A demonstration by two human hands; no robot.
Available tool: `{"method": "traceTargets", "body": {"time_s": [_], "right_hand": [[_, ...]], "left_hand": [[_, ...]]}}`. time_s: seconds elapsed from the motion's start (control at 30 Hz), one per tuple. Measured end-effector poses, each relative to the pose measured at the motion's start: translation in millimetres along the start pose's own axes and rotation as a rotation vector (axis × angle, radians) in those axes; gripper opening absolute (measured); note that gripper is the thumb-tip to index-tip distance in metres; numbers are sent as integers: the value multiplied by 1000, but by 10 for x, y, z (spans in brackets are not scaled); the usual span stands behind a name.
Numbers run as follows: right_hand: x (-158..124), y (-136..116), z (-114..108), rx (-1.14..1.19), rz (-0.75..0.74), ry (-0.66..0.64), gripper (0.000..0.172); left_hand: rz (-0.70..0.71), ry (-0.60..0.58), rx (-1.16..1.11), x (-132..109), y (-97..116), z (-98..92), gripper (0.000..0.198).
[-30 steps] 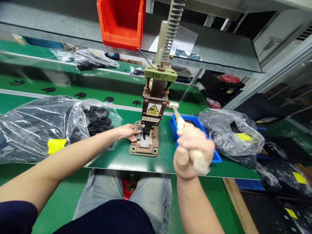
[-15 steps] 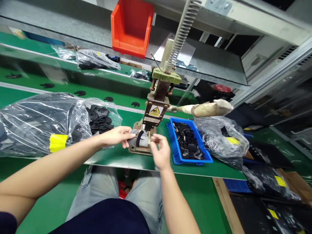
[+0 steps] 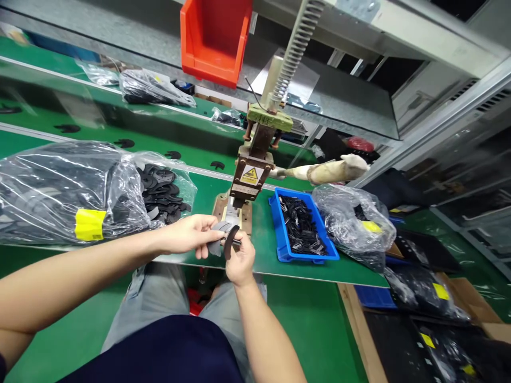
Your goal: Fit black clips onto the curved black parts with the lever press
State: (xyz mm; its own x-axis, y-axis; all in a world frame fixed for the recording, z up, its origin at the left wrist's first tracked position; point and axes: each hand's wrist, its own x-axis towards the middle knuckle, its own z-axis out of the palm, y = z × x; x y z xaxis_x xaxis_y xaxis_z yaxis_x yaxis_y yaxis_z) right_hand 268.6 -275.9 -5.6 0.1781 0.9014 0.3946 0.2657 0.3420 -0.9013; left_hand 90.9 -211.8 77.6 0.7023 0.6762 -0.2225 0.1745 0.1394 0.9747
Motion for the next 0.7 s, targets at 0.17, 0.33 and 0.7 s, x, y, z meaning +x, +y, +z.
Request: {"method": "traceTargets", "body": {"time_s": [0.17, 0.33, 0.7], "right_hand": [[18, -69, -170, -99, -80, -62, 15], [94, -133, -393, -254, -219, -188, 16], [64, -77, -420, -387, -355, -257, 14]], "left_hand": [[-18, -52, -5, 35, 75, -46, 44], [58, 82, 178, 19, 27, -76, 38], [300, 217, 550, 108, -83, 76, 43]]}}
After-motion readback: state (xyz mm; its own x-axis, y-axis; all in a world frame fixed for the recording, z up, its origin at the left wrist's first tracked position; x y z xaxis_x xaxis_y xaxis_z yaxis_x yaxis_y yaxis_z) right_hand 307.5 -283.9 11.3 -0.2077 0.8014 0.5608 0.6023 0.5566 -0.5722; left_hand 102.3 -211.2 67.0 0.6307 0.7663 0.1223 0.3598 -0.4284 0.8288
